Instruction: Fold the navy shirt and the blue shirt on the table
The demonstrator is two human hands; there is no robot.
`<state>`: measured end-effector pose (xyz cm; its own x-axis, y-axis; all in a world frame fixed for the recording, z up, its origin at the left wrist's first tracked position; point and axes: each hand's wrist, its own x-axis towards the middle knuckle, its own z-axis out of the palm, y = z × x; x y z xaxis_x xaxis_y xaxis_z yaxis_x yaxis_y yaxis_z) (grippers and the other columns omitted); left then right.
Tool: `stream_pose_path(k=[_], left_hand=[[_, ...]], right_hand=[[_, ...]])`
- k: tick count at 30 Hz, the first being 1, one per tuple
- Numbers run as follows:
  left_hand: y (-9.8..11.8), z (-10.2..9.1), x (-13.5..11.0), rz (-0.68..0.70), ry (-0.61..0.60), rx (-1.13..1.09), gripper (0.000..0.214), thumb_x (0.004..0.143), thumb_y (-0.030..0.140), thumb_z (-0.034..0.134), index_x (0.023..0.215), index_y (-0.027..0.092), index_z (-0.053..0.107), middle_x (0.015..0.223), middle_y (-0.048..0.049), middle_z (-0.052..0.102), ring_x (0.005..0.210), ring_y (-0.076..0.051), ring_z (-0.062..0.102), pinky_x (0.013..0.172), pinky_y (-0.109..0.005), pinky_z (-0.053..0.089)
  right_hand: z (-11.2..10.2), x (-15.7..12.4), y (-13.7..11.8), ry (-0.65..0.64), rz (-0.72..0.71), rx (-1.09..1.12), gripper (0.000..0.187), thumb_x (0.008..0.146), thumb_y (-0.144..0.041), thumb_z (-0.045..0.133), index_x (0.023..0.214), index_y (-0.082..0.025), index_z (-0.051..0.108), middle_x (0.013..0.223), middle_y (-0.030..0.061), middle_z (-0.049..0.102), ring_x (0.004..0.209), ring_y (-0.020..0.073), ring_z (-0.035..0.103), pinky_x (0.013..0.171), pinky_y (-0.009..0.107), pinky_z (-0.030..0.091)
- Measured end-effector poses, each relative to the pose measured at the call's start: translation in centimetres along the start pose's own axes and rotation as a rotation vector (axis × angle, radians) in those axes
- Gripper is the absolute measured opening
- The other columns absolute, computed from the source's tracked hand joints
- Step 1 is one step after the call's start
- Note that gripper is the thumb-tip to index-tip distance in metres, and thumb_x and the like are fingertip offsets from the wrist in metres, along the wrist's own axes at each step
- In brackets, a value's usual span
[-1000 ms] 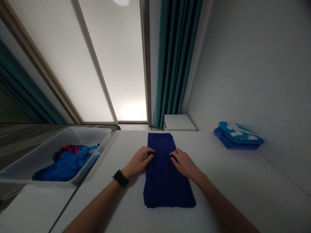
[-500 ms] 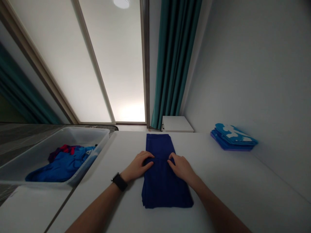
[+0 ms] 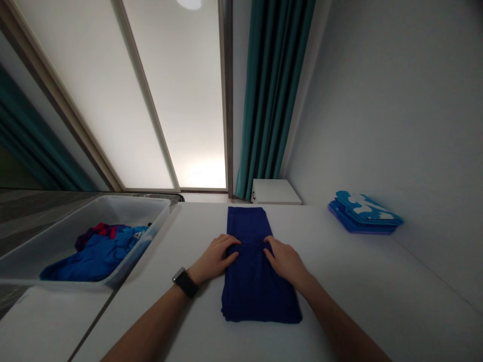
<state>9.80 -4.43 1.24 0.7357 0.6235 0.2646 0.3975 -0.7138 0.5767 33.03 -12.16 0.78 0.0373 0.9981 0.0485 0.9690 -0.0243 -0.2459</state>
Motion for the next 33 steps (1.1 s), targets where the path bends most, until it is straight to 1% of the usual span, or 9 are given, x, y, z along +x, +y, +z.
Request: stream_pose_path(k=[4,6,8,13,16,20,24,28,33], left_hand=[[-0.3,0.3,-0.1,0.028,0.011,0.038,0.025,0.092,0.03,0.052,0.114,0.023,0.059,0.114,-0.0065,0.064,0.108,-0.023,0.054,0.096,-0.039,0.041],[-0.4,0.4,-0.2,0.033,0.016,0.056,0.024,0.092,0.03,0.052,0.114,0.023,0.06,0.114,-0.0064,0.064,0.108,-0.022,0.055,0.096,-0.039,0.042],[-0.4,0.4,-0.3,0.039,0.019,0.078,0.024,0.092,0.029,0.051,0.114,0.023,0.06,0.115,-0.0063,0.064,0.109,-0.021,0.055,0.096,-0.038,0.042],[0.0,0.3,-0.5,0.07,0.007,0.163,0.022,0.094,0.027,0.05,0.114,0.023,0.06,0.118,-0.0052,0.063,0.111,-0.02,0.055,0.095,-0.036,0.042],[0.3,0.3,-0.6,0.076,0.0,0.223,0.023,0.095,0.026,0.049,0.114,0.022,0.06,0.119,-0.0055,0.063,0.111,-0.02,0.055,0.094,-0.037,0.042],[0.4,0.3,-0.6,0.088,-0.012,0.289,0.024,0.095,0.026,0.048,0.115,0.022,0.06,0.119,-0.0055,0.063,0.111,-0.02,0.056,0.094,-0.037,0.042],[1.3,0.4,-0.9,0.099,0.013,0.362,0.031,0.097,0.023,0.043,0.125,0.021,0.056,0.128,-0.007,0.061,0.119,-0.021,0.053,0.102,-0.041,0.04],[3.9,0.8,-2.4,0.062,0.047,0.339,0.044,0.099,0.022,0.033,0.142,0.018,0.04,0.14,-0.0087,0.052,0.131,-0.02,0.045,0.108,-0.041,0.037],[6.2,2.0,-5.5,0.002,-0.05,0.323,0.059,0.1,0.042,0.034,0.152,0.018,0.019,0.152,-0.0105,0.037,0.139,-0.022,0.034,0.112,-0.042,0.036]], right_hand=[[-0.6,-0.3,-0.7,0.193,-0.098,-0.15,0.032,0.093,-0.021,0.044,0.121,-0.016,0.056,0.11,0.0143,0.061,0.102,0.0266,0.057,0.086,0.039,0.043],[-1.0,-0.9,-1.6,0.238,-0.17,-0.147,0.035,0.094,-0.021,0.042,0.125,-0.015,0.057,0.116,0.0153,0.06,0.107,0.0273,0.055,0.091,0.041,0.043],[-1.1,-1.8,-3.0,0.218,-0.225,-0.094,0.038,0.096,-0.024,0.039,0.128,-0.015,0.056,0.125,0.0147,0.059,0.115,0.0271,0.052,0.098,0.042,0.04],[0.3,-4.3,-6.2,0.019,-0.261,-0.009,0.059,0.099,-0.046,0.028,0.14,-0.008,0.046,0.147,0.017,0.043,0.137,0.0296,0.036,0.111,0.044,0.029],[1.2,-5.1,-6.9,-0.033,-0.244,-0.014,0.073,0.096,-0.058,0.026,0.144,-0.004,0.04,0.151,0.0196,0.034,0.142,0.0333,0.023,0.116,0.049,0.019],[1.6,-5.5,-7.1,-0.049,-0.245,-0.032,0.087,0.09,-0.068,0.027,0.147,-0.002,0.033,0.153,0.0226,0.024,0.144,0.0376,0.013,0.116,0.057,0.008],[1.6,-5.7,-7.2,-0.048,-0.241,-0.039,0.087,0.091,-0.068,0.024,0.148,-0.003,0.029,0.155,0.0228,0.02,0.145,0.0375,0.008,0.114,0.061,0.002],[1.7,-5.7,-7.1,-0.052,-0.239,-0.041,0.086,0.091,-0.067,0.026,0.149,-0.003,0.028,0.156,0.0221,0.016,0.145,0.0385,0.007,0.113,0.063,0.001],[2.0,-5.7,-6.9,-0.048,-0.27,-0.036,0.07,0.096,-0.05,0.03,0.151,-0.007,0.023,0.156,0.0187,0.016,0.145,0.0356,0.006,0.114,0.061,0.005]])
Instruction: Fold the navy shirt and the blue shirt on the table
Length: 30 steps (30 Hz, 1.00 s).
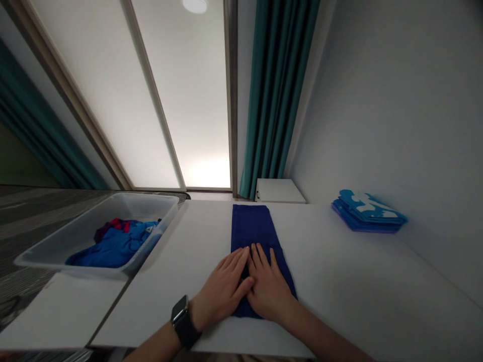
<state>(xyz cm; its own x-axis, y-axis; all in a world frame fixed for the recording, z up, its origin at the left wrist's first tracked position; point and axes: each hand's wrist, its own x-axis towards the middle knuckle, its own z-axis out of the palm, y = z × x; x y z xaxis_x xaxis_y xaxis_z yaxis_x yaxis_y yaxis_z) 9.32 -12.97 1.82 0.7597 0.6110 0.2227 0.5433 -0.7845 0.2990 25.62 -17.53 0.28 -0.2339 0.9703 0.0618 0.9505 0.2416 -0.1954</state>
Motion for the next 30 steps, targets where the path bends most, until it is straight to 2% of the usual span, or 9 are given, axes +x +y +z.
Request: stream_pose_path(k=[3,7,9,12,18,22,24,27,30], left_hand=[[0.1,1.0,-1.1,-0.01,-0.044,0.041,0.068,0.099,0.049,0.034,0.153,0.017,0.01,0.155,-0.0114,0.029,0.143,-0.023,0.026,0.114,-0.044,0.033],[-0.2,1.8,-1.7,0.008,-0.06,0.13,0.067,0.099,0.048,0.034,0.154,0.018,0.01,0.158,-0.0096,0.021,0.145,-0.024,0.019,0.115,-0.046,0.029],[-0.3,2.0,-1.8,0.018,-0.052,0.173,0.065,0.099,0.047,0.033,0.153,0.019,0.011,0.158,-0.0095,0.021,0.146,-0.025,0.018,0.115,-0.048,0.027],[-0.3,2.1,-1.9,0.029,-0.024,0.207,0.064,0.099,0.046,0.033,0.153,0.018,0.013,0.158,-0.0101,0.022,0.146,-0.026,0.017,0.115,-0.049,0.026],[-0.4,1.6,-1.9,0.047,-0.027,0.204,0.064,0.098,0.049,0.035,0.152,0.018,0.022,0.155,-0.0103,0.029,0.144,-0.028,0.022,0.114,-0.051,0.027],[0.0,0.4,-1.1,0.058,-0.058,0.195,0.062,0.097,0.053,0.035,0.146,0.016,0.034,0.15,-0.0117,0.04,0.141,-0.029,0.03,0.115,-0.054,0.023],[0.3,-0.2,-0.3,0.057,-0.066,0.183,0.061,0.096,0.054,0.035,0.143,0.015,0.039,0.146,-0.0123,0.045,0.139,-0.028,0.034,0.115,-0.051,0.024],[0.2,-0.5,0.9,0.071,-0.049,0.169,0.064,0.095,0.055,0.038,0.145,0.015,0.037,0.15,-0.0128,0.04,0.141,-0.027,0.03,0.115,-0.047,0.026],[-0.6,-0.1,1.6,0.106,-0.043,0.164,0.072,0.09,0.06,0.045,0.147,0.017,0.032,0.155,-0.0139,0.03,0.144,-0.03,0.021,0.115,-0.05,0.023]], right_hand=[[-0.1,0.0,0.9,0.004,-0.033,0.008,0.061,0.099,-0.042,0.024,0.149,-0.007,0.028,0.156,0.0175,0.019,0.146,0.0318,0.009,0.116,0.056,0.009],[-0.9,0.0,3.3,-0.026,-0.168,0.047,0.058,0.1,-0.044,0.024,0.15,-0.013,0.028,0.156,0.0097,0.025,0.145,0.0224,0.018,0.119,0.045,0.015],[-1.3,0.0,4.6,-0.022,-0.147,0.04,0.06,0.1,-0.049,0.024,0.15,-0.016,0.03,0.155,0.008,0.027,0.144,0.022,0.021,0.119,0.045,0.014],[-1.5,-0.1,5.6,-0.002,-0.086,0.015,0.064,0.098,-0.054,0.027,0.149,-0.016,0.031,0.156,0.0108,0.025,0.145,0.0245,0.019,0.118,0.047,0.015],[-1.2,-0.1,5.0,0.018,-0.055,-0.023,0.065,0.098,-0.053,0.027,0.149,-0.014,0.031,0.156,0.0138,0.022,0.145,0.0255,0.017,0.118,0.047,0.016],[-1.2,-0.1,4.8,0.015,-0.049,-0.033,0.064,0.098,-0.053,0.027,0.149,-0.015,0.031,0.156,0.014,0.023,0.145,0.0258,0.018,0.117,0.047,0.017],[-1.2,-0.1,4.8,0.017,-0.05,-0.032,0.063,0.098,-0.052,0.028,0.149,-0.014,0.032,0.156,0.014,0.023,0.145,0.0259,0.018,0.117,0.047,0.016],[-1.1,-0.1,5.0,0.018,-0.052,-0.03,0.064,0.098,-0.051,0.029,0.148,-0.012,0.032,0.156,0.0145,0.022,0.145,0.0259,0.018,0.118,0.046,0.016],[-1.0,-0.1,5.0,0.015,-0.05,-0.026,0.064,0.098,-0.052,0.03,0.148,-0.012,0.033,0.156,0.0143,0.023,0.145,0.0258,0.018,0.117,0.046,0.016]])
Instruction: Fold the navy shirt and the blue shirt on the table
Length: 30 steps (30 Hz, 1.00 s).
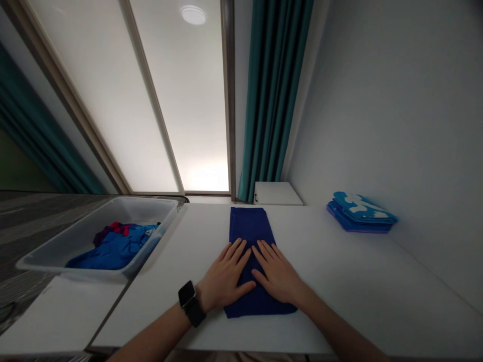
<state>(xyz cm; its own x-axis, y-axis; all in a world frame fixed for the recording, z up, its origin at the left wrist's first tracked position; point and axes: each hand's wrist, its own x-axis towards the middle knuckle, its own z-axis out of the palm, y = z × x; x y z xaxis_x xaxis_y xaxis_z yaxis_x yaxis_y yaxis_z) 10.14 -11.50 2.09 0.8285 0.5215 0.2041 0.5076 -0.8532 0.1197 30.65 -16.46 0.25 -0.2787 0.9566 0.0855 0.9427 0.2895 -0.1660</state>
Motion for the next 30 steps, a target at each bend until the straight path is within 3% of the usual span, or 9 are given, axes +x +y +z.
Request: stream_pose_path(k=[5,13,22,24,27,30], left_hand=[[-1.0,1.0,-0.6,-0.012,-0.035,-0.007,0.078,0.087,0.062,0.049,0.149,0.019,0.029,0.156,-0.0142,0.027,0.145,-0.031,0.016,0.115,-0.053,0.022],[-0.4,0.7,-1.9,-0.018,-0.052,0.019,0.077,0.088,0.065,0.044,0.15,0.022,0.027,0.157,-0.0138,0.025,0.145,-0.032,0.015,0.114,-0.057,0.019],[-0.6,0.5,-2.0,0.021,-0.02,0.043,0.078,0.088,0.066,0.044,0.149,0.019,0.03,0.156,-0.0155,0.026,0.145,-0.032,0.017,0.116,-0.057,0.015],[-0.6,0.1,-1.9,0.062,-0.01,0.039,0.075,0.09,0.061,0.044,0.149,0.018,0.028,0.156,-0.0153,0.026,0.145,-0.03,0.018,0.117,-0.054,0.015],[-0.1,-1.1,-2.2,0.152,0.009,-0.013,0.07,0.093,0.05,0.047,0.151,0.018,0.023,0.156,-0.0132,0.028,0.144,-0.027,0.022,0.118,-0.049,0.021],[1.0,-2.4,-3.2,0.263,-0.002,-0.088,0.066,0.094,0.043,0.049,0.151,0.018,0.024,0.149,-0.0126,0.041,0.139,-0.025,0.035,0.115,-0.044,0.029]], right_hand=[[0.2,-0.2,-0.2,0.018,-0.003,0.014,0.065,0.097,-0.054,0.03,0.149,-0.015,0.031,0.157,0.0132,0.022,0.145,0.0258,0.017,0.117,0.047,0.016],[0.3,-0.8,-1.1,0.013,0.001,0.02,0.066,0.097,-0.055,0.027,0.15,-0.016,0.03,0.157,0.0129,0.021,0.145,0.0258,0.016,0.117,0.047,0.016],[0.6,-1.1,-0.6,0.038,0.134,0.02,0.064,0.099,-0.049,0.023,0.148,-0.009,0.033,0.155,0.0131,0.026,0.145,0.0265,0.017,0.118,0.05,0.015],[0.2,-1.3,-0.7,0.078,0.097,0.014,0.061,0.099,-0.046,0.027,0.146,-0.008,0.036,0.154,0.0152,0.028,0.144,0.0268,0.019,0.118,0.051,0.015],[-0.9,-2.3,-1.2,0.146,-0.077,0.027,0.051,0.098,-0.034,0.034,0.144,-0.012,0.041,0.153,0.0136,0.034,0.143,0.0244,0.023,0.117,0.051,0.019],[-1.9,-4.2,-1.8,0.173,-0.267,0.077,0.043,0.094,-0.025,0.043,0.136,-0.018,0.049,0.144,0.0102,0.047,0.138,0.0217,0.034,0.116,0.046,0.027]])
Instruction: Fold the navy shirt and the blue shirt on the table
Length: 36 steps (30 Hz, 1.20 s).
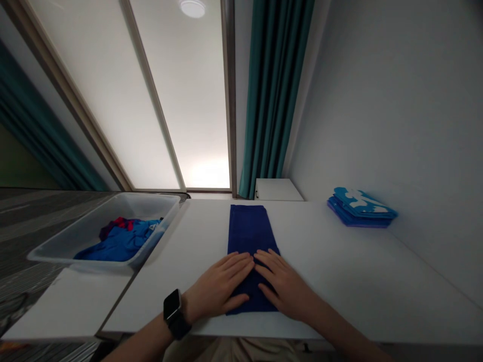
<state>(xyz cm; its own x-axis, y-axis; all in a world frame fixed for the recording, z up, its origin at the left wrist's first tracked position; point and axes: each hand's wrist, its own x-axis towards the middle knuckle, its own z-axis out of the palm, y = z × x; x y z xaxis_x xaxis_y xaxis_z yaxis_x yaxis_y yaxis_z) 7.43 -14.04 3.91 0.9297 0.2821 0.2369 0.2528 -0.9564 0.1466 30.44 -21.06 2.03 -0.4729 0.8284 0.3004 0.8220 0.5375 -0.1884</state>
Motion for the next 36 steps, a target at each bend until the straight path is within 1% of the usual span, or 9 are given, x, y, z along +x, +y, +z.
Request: stream_pose_path(k=[3,7,12,17,20,25,30,33,36], left_hand=[[1.6,-0.4,-1.0,0.064,-0.021,-0.032,0.057,0.093,0.043,0.052,0.143,0.019,0.04,0.136,-0.0113,0.055,0.127,-0.025,0.049,0.11,-0.041,0.038],[2.7,0.6,-2.2,-0.007,-0.009,-0.006,0.042,0.091,0.041,0.057,0.127,0.02,0.055,0.115,-0.0089,0.064,0.108,-0.024,0.058,0.095,-0.038,0.049],[2.9,1.8,-2.6,-0.051,0.003,0.039,0.032,0.094,0.034,0.054,0.122,0.019,0.058,0.105,-0.0066,0.066,0.1,-0.022,0.058,0.089,-0.036,0.051],[2.7,1.7,-2.8,-0.084,-0.047,-0.028,0.04,0.091,0.034,0.058,0.128,0.021,0.054,0.11,-0.0059,0.064,0.103,-0.023,0.055,0.09,-0.037,0.052],[2.5,2.0,-3.0,-0.129,-0.007,-0.075,0.039,0.091,0.037,0.059,0.127,0.021,0.054,0.109,-0.0064,0.063,0.101,-0.022,0.056,0.089,-0.037,0.053],[2.5,3.0,-2.9,-0.116,0.107,-0.016,0.036,0.093,0.035,0.056,0.125,0.019,0.055,0.107,-0.0082,0.065,0.1,-0.022,0.059,0.089,-0.038,0.054],[1.9,2.7,-2.7,-0.044,0.211,0.03,0.028,0.095,0.026,0.052,0.121,0.016,0.056,0.101,-0.0086,0.068,0.092,-0.021,0.062,0.08,-0.035,0.057],[1.4,1.9,-2.4,-0.073,0.227,-0.102,0.024,0.094,0.026,0.054,0.116,0.017,0.058,0.097,-0.0073,0.069,0.088,-0.019,0.064,0.077,-0.03,0.056],[1.4,1.1,-2.3,-0.112,0.196,-0.253,0.024,0.093,0.028,0.058,0.115,0.02,0.06,0.099,-0.0066,0.07,0.092,-0.018,0.064,0.08,-0.028,0.054]], right_hand=[[-0.4,-1.9,-0.9,0.013,-0.077,0.028,0.032,0.09,-0.024,0.052,0.121,-0.019,0.059,0.124,0.0101,0.06,0.122,0.0225,0.049,0.111,0.045,0.035],[-0.1,-3.7,-1.0,0.002,-0.073,-0.002,0.023,0.087,-0.025,0.059,0.109,-0.02,0.062,0.107,0.0088,0.061,0.107,0.0241,0.055,0.099,0.046,0.044],[0.5,-4.2,-1.0,0.054,-0.045,-0.035,0.022,0.086,-0.02,0.063,0.108,-0.021,0.062,0.118,0.0097,0.057,0.112,0.0249,0.052,0.095,0.042,0.047],[1.4,-4.3,-1.1,0.12,-0.088,-0.075,0.022,0.088,-0.016,0.057,0.11,-0.018,0.061,0.098,0.0065,0.061,0.1,0.0212,0.057,0.102,0.045,0.045],[1.8,-4.4,-0.9,0.15,-0.12,-0.131,0.029,0.091,-0.009,0.046,0.117,-0.015,0.06,0.093,0.0067,0.061,0.094,0.0197,0.058,0.104,0.045,0.043],[2.0,-4.3,-0.8,0.19,-0.14,-0.176,0.042,0.091,-0.003,0.037,0.128,-0.012,0.054,0.093,0.0087,0.062,0.093,0.0203,0.059,0.102,0.047,0.045],[1.9,-4.3,-0.4,0.253,-0.101,-0.071,0.037,0.091,-0.01,0.044,0.125,-0.017,0.055,0.092,0.0083,0.064,0.09,0.0209,0.061,0.091,0.045,0.052],[1.2,-4.2,0.6,0.182,-0.063,0.06,0.037,0.087,-0.018,0.056,0.124,-0.019,0.056,0.108,0.0117,0.064,0.104,0.0236,0.059,0.091,0.043,0.051],[0.3,-4.0,2.0,0.122,-0.081,0.139,0.043,0.081,-0.018,0.061,0.124,-0.021,0.057,0.132,0.0137,0.056,0.127,0.0267,0.048,0.105,0.05,0.04]])
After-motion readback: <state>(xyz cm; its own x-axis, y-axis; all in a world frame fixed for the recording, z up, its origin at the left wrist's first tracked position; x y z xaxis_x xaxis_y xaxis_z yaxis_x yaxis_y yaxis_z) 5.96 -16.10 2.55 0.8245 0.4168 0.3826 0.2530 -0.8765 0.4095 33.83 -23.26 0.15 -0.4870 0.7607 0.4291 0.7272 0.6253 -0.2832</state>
